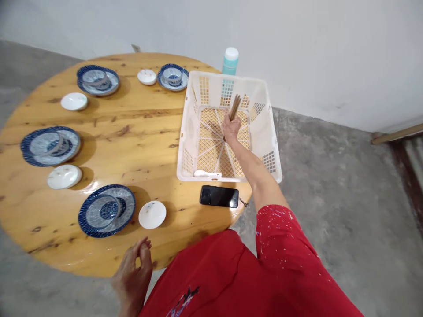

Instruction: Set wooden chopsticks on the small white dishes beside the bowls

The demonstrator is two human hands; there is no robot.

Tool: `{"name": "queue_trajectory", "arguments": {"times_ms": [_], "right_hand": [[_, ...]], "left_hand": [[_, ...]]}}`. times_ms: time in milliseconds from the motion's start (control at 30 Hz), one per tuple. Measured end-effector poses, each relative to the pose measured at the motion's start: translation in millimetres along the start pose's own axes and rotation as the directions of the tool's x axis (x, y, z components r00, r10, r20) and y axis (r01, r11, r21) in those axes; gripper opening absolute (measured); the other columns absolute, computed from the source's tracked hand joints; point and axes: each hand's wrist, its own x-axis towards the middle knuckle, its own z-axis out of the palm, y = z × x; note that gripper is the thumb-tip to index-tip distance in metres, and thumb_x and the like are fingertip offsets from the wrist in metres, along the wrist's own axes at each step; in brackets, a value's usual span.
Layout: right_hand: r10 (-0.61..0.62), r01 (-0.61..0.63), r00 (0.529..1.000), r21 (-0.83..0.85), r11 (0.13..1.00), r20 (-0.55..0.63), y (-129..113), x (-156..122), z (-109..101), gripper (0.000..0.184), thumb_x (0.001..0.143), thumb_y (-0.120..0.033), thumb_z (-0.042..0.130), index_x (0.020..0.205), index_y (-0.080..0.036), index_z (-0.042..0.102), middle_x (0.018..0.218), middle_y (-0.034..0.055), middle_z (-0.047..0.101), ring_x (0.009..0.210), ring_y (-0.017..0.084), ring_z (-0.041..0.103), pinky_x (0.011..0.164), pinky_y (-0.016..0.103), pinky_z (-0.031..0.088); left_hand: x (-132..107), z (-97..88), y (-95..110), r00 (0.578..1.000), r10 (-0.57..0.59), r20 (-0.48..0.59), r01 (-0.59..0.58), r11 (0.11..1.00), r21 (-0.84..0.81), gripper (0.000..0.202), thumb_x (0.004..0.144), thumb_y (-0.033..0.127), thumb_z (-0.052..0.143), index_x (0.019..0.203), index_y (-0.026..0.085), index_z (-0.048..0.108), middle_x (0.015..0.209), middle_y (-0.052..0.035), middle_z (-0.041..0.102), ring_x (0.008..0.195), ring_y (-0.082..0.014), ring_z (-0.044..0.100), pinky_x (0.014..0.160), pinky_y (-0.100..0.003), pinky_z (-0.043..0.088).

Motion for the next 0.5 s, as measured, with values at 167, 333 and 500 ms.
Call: {"name": "queue_trajectory", "arguments": {"times_ms": [167, 333, 500], "right_hand": [[0.017, 0.008, 0.994, 0.221, 0.975, -0.108, -73.5, -4.7, -12.9, 0.049, 0.089, -0.061, 0.058, 0.063, -0.025, 0.037, 0.051, -0.0097, 0.033, 0.044, 0.009, 0.045, 0.049, 0.024, 0.046], [0.028, -0.131, 0.976, 0.479, 0.868, 0.216, -182.8, -82.8, -30.2, 0.058, 0.088, -0.054, 0.066, 0.059, -0.024, 0.026, 0.050, -0.0117, 0.018, 0.038, 0.006, 0.028, 0.053, 0.022, 0.049], [0.087, -0.432, 0.683, 0.306, 0.848, 0.725, -219.3, -216.8, -31.9, 0.057, 0.080, -0.053, 0.076, 0.056, -0.022, 0.034, 0.045, -0.0103, 0.029, 0.037, 0.006, 0.030, 0.049, 0.025, 0.048]], "left_hand": [[5.3, -4.9, -2.5, 0.997, 0.062, -0.040, -0.063, 0.998, -0.008, 0.018, 0.091, 0.012, 0.058, 0.106, 0.016, 0.068, 0.086, -0.0048, 0.076, 0.076, -0.0147, 0.072, 0.073, -0.023, 0.050], [33.1, -11.9, 12.7, 0.994, 0.090, -0.057, -0.100, 0.970, -0.222, 0.020, 0.093, 0.015, 0.055, 0.111, 0.017, 0.065, 0.095, -0.0067, 0.074, 0.081, -0.0149, 0.070, 0.078, -0.024, 0.052], [76.6, -40.1, 44.5, 0.970, 0.083, 0.228, 0.066, 0.816, -0.574, 0.040, 0.091, 0.033, 0.058, 0.127, 0.018, 0.058, 0.122, -0.0137, 0.065, 0.116, -0.0243, 0.061, 0.092, -0.034, 0.052]]}}
